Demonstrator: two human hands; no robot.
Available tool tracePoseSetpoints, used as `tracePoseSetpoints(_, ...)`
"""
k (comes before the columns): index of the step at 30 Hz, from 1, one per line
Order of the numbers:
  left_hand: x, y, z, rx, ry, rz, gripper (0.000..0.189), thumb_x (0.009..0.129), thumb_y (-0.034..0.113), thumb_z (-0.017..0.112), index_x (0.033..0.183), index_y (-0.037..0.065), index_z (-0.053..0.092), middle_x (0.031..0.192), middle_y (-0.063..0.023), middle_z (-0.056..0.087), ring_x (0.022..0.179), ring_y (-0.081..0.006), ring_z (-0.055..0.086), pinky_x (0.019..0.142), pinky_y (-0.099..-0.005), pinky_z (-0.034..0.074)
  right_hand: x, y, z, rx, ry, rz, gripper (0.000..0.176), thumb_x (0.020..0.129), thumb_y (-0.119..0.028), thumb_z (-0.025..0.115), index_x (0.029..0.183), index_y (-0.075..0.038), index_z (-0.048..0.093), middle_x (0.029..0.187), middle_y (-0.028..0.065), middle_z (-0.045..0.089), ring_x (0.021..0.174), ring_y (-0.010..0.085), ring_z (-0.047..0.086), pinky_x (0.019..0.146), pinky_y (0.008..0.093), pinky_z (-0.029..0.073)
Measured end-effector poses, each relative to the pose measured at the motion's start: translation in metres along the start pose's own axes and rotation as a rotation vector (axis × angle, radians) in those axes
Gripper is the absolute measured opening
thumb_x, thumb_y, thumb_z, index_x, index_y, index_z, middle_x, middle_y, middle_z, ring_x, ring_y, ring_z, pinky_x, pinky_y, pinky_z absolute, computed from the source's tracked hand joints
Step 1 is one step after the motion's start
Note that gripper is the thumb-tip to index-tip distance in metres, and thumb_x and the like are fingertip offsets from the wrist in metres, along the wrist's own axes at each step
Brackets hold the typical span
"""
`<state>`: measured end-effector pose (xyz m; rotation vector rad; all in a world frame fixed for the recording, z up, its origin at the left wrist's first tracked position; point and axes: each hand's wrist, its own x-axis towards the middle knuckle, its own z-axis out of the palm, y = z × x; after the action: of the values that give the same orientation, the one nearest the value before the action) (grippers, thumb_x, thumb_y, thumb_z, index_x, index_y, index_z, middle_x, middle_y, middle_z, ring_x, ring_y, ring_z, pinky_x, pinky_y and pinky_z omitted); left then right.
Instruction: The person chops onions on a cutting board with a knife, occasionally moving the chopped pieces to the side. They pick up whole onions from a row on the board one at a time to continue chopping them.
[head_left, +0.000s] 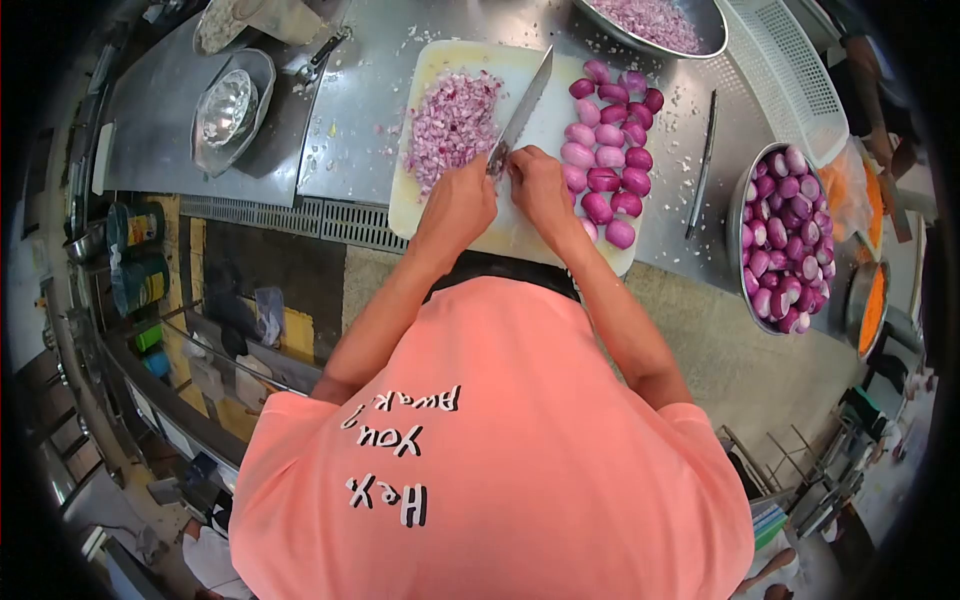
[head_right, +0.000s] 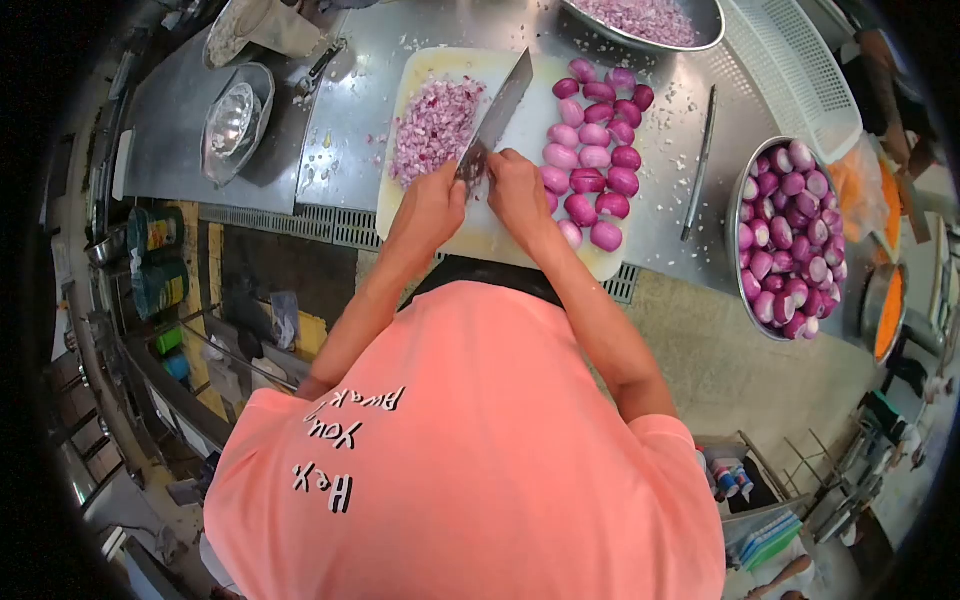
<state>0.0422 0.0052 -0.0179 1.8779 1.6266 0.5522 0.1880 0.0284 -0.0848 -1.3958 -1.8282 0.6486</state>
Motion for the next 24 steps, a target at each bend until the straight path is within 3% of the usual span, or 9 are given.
tracePoseSetpoints(5, 0.010, -0.012, 0.017, 0.055, 0.007, 0.011, 0.013, 0.090, 0.006, 0.052, 0.093, -0.006, 0.057, 0.076, -0.0314, 0.062, 0.079, -0.0493, 0.062, 0.069, -0.0550, 0.048, -0.002, 0.007, -0.002, -0.030, -0.008, -0.012, 0.012, 0.072, 0.007, 0.057, 0.081, 0.003, 0.064, 0.080, 0.0214, 0.061, 0.079, 0.0420, 0.061, 0.069, 0.0488, 0.048)
tracePoseSetpoints(9, 0.018, 0.003, -0.022, -0.047, -0.023, -0.006, 0.017, 0.092, 0.013, 0.053, 0.094, -0.004, 0.053, 0.077, -0.0315, 0.058, 0.078, -0.0505, 0.058, 0.066, -0.0535, 0.044, -0.005, 0.000, -0.035, 0.011, 0.070, -0.027, 0.011, 0.072, 0.008, 0.059, 0.081, 0.003, 0.064, 0.080, 0.0207, 0.061, 0.077, 0.0410, 0.061, 0.068, 0.0480, 0.048)
tracePoseSetpoints(11, 0.004, 0.006, -0.030, 0.011, 0.033, -0.031, 0.017, 0.094, 0.013, 0.053, 0.093, -0.004, 0.052, 0.074, -0.0310, 0.057, 0.073, -0.0495, 0.057, 0.063, -0.0518, 0.043, -0.012, -0.006, -0.060, -0.022, 0.086, 0.078, 0.011, 0.072, 0.007, 0.060, 0.081, 0.003, 0.064, 0.080, 0.0200, 0.061, 0.076, 0.0399, 0.061, 0.068, 0.0468, 0.048)
tracePoseSetpoints(15, -0.025, 0.004, -0.029, -0.077, -0.038, -0.091, 0.018, 0.095, 0.013, 0.052, 0.094, -0.005, 0.050, 0.069, -0.0289, 0.054, 0.065, -0.0470, 0.053, 0.059, -0.0485, 0.041, -0.037, -0.010, -0.086, -0.133, 0.063, 0.141, 0.011, 0.075, 0.005, 0.062, 0.084, 0.002, 0.066, 0.081, 0.0194, 0.062, 0.077, 0.0393, 0.061, 0.068, 0.0446, 0.049)
tracePoseSetpoints(18, -0.039, -0.029, -0.003, -0.144, -0.126, -0.001, 0.018, 0.096, 0.011, 0.052, 0.094, -0.006, 0.047, 0.062, -0.0219, 0.048, 0.051, -0.0329, 0.048, 0.053, -0.0435, 0.040, -0.054, -0.002, -0.076, -0.106, 0.088, 0.166, 0.014, 0.076, 0.003, 0.064, 0.090, 0.001, 0.067, 0.085, 0.0179, 0.063, 0.077, 0.0382, 0.062, 0.069, 0.0434, 0.049)
tracePoseSetpoints(19, -0.036, -0.034, -0.006, -0.150, -0.123, -0.002, 0.018, 0.096, 0.011, 0.052, 0.094, -0.006, 0.047, 0.062, -0.0219, 0.048, 0.051, -0.0329, 0.048, 0.053, -0.0435, 0.040, -0.057, -0.004, -0.073, -0.117, 0.060, 0.193, 0.016, 0.077, 0.002, 0.065, 0.092, 0.000, 0.067, 0.087, 0.0171, 0.064, 0.078, 0.0376, 0.062, 0.070, 0.0431, 0.050)
tracePoseSetpoints(21, -0.028, -0.044, -0.016, -0.173, -0.102, -0.118, 0.016, 0.093, 0.011, 0.052, 0.094, -0.005, 0.051, 0.069, -0.0309, 0.057, 0.072, -0.0507, 0.058, 0.062, -0.0517, 0.043, -0.060, -0.005, -0.065, -0.127, 0.029, 0.213, 0.018, 0.077, 0.001, 0.067, 0.095, 0.000, 0.068, 0.089, 0.0164, 0.064, 0.080, 0.0371, 0.063, 0.070, 0.0428, 0.050)
tracePoseSetpoints(22, -0.022, -0.038, -0.028, -0.145, -0.122, -0.207, 0.016, 0.093, 0.011, 0.053, 0.094, -0.005, 0.052, 0.070, -0.0316, 0.057, 0.073, -0.0511, 0.059, 0.062, -0.0534, 0.044, -0.061, -0.006, -0.060, -0.130, 0.022, 0.199, 0.018, 0.077, 0.001, 0.067, 0.095, 0.000, 0.067, 0.091, 0.0160, 0.064, 0.082, 0.0367, 0.063, 0.071, 0.0431, 0.050)
tracePoseSetpoints(24, -0.016, -0.034, -0.041, -0.081, -0.042, -0.163, 0.016, 0.092, 0.011, 0.053, 0.093, -0.005, 0.052, 0.070, -0.0318, 0.058, 0.073, -0.0510, 0.059, 0.063, -0.0541, 0.044, -0.058, -0.010, -0.048, -0.130, 0.010, 0.168, 0.019, 0.076, 0.000, 0.068, 0.095, 0.000, 0.067, 0.093, 0.0156, 0.064, 0.084, 0.0363, 0.063, 0.072, 0.0434, 0.050)
